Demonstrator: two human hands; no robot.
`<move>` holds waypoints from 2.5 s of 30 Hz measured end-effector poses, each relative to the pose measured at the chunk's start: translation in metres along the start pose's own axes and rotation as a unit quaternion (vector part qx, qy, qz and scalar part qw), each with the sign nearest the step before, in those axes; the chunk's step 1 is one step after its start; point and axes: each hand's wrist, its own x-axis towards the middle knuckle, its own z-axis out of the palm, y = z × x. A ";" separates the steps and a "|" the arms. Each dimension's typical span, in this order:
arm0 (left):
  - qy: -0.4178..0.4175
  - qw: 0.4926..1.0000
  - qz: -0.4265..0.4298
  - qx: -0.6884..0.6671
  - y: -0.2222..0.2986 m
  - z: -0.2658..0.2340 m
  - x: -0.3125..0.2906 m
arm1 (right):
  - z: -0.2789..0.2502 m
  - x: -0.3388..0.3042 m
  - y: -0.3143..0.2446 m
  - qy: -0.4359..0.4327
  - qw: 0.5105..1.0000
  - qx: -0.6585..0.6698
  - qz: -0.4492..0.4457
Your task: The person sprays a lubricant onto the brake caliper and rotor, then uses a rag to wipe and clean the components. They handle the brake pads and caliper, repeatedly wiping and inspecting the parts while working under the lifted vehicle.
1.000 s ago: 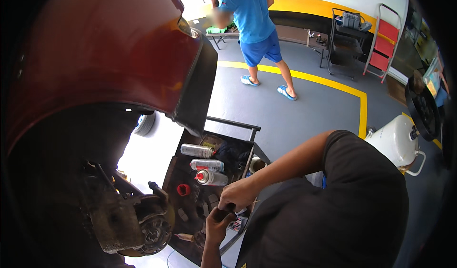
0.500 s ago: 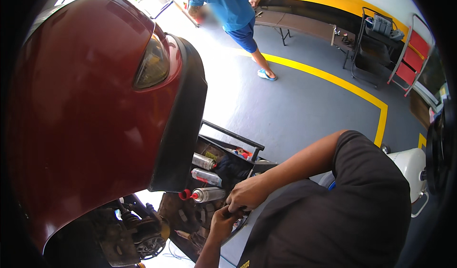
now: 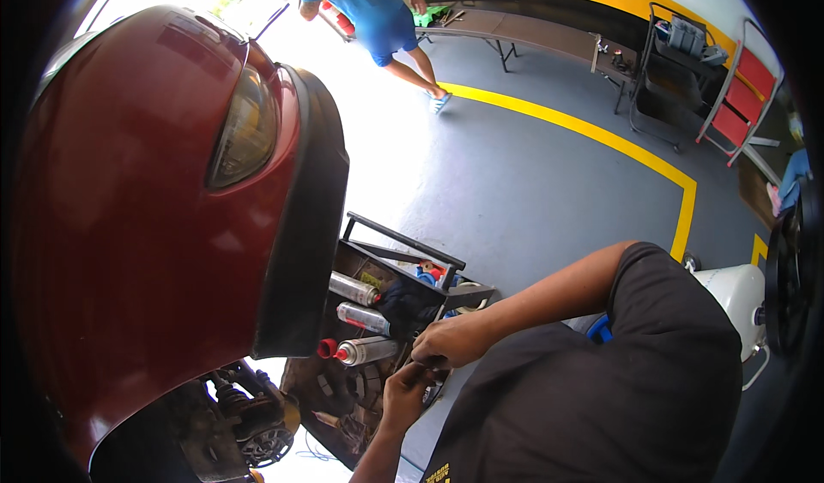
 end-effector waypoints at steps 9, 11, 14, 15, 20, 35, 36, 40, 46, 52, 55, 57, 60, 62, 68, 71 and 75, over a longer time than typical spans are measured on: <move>-0.011 0.978 -0.054 -0.202 -0.011 0.004 -0.013 | 0.005 0.004 -0.005 -0.042 0.996 -0.036 -0.064; 0.004 0.983 -0.034 -0.178 -0.014 0.005 -0.018 | 0.009 0.006 -0.007 -0.058 0.995 -0.052 -0.061; 0.035 0.991 0.004 -0.129 -0.017 0.006 -0.026 | 0.015 0.008 -0.011 -0.052 0.996 -0.051 -0.044; 0.052 0.994 0.006 -0.100 -0.017 0.007 -0.028 | 0.017 0.009 -0.012 -0.038 0.998 -0.039 -0.031; 0.133 0.970 0.108 0.173 -0.006 0.007 -0.037 | 0.017 0.022 -0.019 -0.074 0.961 0.132 0.231; 0.220 0.907 0.166 0.319 0.000 0.000 -0.082 | 0.046 0.063 -0.024 -0.156 0.978 -0.002 0.136; 0.235 0.902 0.173 0.317 0.000 0.001 -0.084 | 0.049 0.064 -0.025 -0.142 0.982 -0.002 0.128; 0.290 0.896 0.152 0.299 0.003 0.001 -0.090 | 0.055 0.068 -0.032 -0.087 0.991 0.013 0.104; 0.354 0.875 0.145 0.297 0.008 -0.011 -0.102 | 0.033 0.085 -0.048 -0.100 0.993 -0.057 0.018; 0.384 0.861 0.159 0.293 0.026 -0.018 -0.110 | 0.022 0.086 -0.068 -0.036 0.982 -0.148 -0.109; 0.385 0.852 0.172 0.311 0.030 -0.019 -0.108 | 0.025 0.088 -0.072 -0.007 0.988 -0.112 -0.102; 0.387 0.843 0.185 0.324 0.029 -0.020 -0.105 | 0.029 0.089 -0.073 0.005 0.990 -0.109 -0.084; 0.399 0.837 0.188 0.325 0.023 -0.020 -0.101 | 0.034 0.092 -0.072 -0.011 0.995 -0.096 -0.016; 0.399 0.851 0.176 0.292 0.019 -0.020 -0.100 | 0.036 0.095 -0.070 -0.017 0.997 -0.029 0.075; 0.400 0.873 0.139 0.242 0.007 -0.022 -0.104 | 0.031 0.113 -0.061 -0.113 0.965 0.102 0.214; 0.408 0.864 0.135 0.263 0.004 -0.028 -0.108 | 0.034 0.123 -0.058 -0.152 0.972 0.038 0.172; 0.430 0.854 0.131 0.263 0.001 -0.036 -0.112 | 0.044 0.133 -0.054 -0.141 0.975 0.050 0.167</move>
